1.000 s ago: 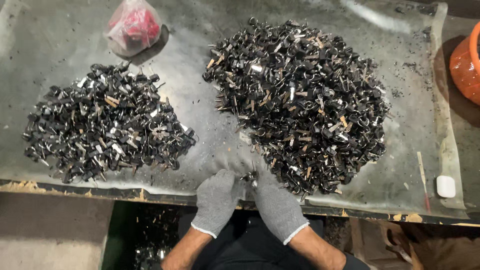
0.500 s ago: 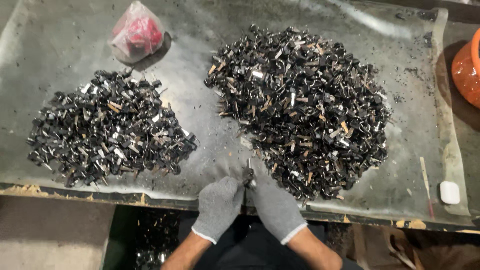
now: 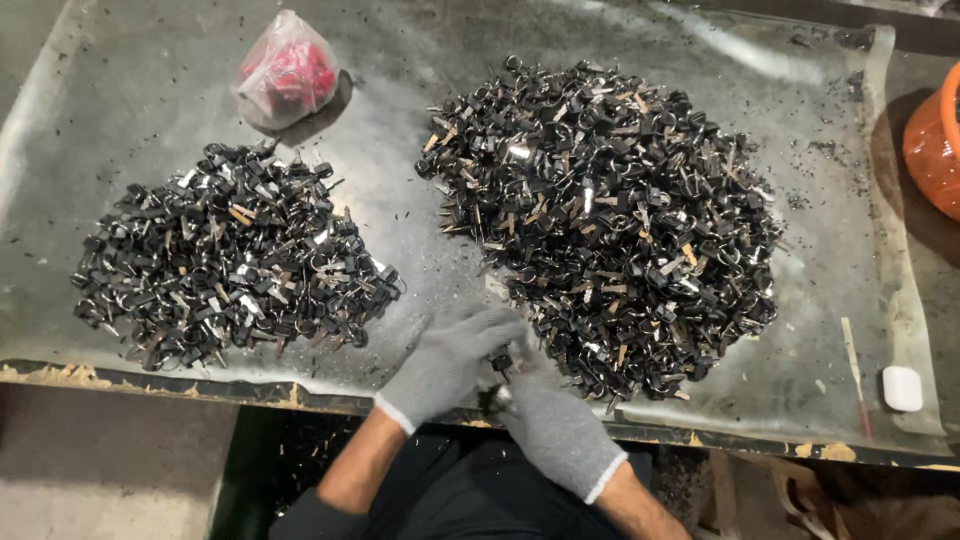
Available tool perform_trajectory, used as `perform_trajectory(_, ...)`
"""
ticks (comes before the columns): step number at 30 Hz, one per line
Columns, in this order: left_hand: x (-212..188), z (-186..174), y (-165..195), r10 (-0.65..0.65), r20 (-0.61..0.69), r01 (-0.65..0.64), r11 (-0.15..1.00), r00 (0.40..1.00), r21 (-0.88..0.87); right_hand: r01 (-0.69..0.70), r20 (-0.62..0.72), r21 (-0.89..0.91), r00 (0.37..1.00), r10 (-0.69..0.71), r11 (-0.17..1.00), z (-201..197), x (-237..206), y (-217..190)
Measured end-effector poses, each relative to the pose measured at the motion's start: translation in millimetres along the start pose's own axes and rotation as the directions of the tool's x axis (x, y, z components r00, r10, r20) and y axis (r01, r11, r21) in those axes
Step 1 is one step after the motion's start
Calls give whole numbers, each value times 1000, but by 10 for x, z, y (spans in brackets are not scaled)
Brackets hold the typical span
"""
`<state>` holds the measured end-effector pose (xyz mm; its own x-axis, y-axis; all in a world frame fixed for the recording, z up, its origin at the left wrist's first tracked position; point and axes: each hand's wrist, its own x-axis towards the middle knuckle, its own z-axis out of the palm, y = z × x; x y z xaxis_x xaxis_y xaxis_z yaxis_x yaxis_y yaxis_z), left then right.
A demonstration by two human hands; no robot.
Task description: The person, wearing gray gloves, picks small black metal components one at a time from a large pile on a work table and places selected pieces into a separate growing pile beside it, continuously sorting through the heap.
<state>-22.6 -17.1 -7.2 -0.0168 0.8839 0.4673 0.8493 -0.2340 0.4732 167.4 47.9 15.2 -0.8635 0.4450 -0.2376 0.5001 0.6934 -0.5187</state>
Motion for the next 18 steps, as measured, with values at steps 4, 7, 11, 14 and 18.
perform_trajectory(4,226,93,-18,-44,268,19,995,962,95,-142,192,-207,964,182,968,1,145,-53)
perform_trajectory(7,104,96,16,-426,360,416,903,830,110,-336,157,-222,914,373,915,-49,115,-24)
perform_trajectory(11,-175,166,65,-581,99,589,795,808,-144,-404,53,70,915,401,912,-53,79,39)
perform_trajectory(14,-276,259,87,-560,108,564,826,822,-10,-302,24,71,953,302,951,8,202,51)
perform_trajectory(18,-297,301,112,-451,91,447,893,888,60,-210,-23,11,977,211,978,39,324,65)
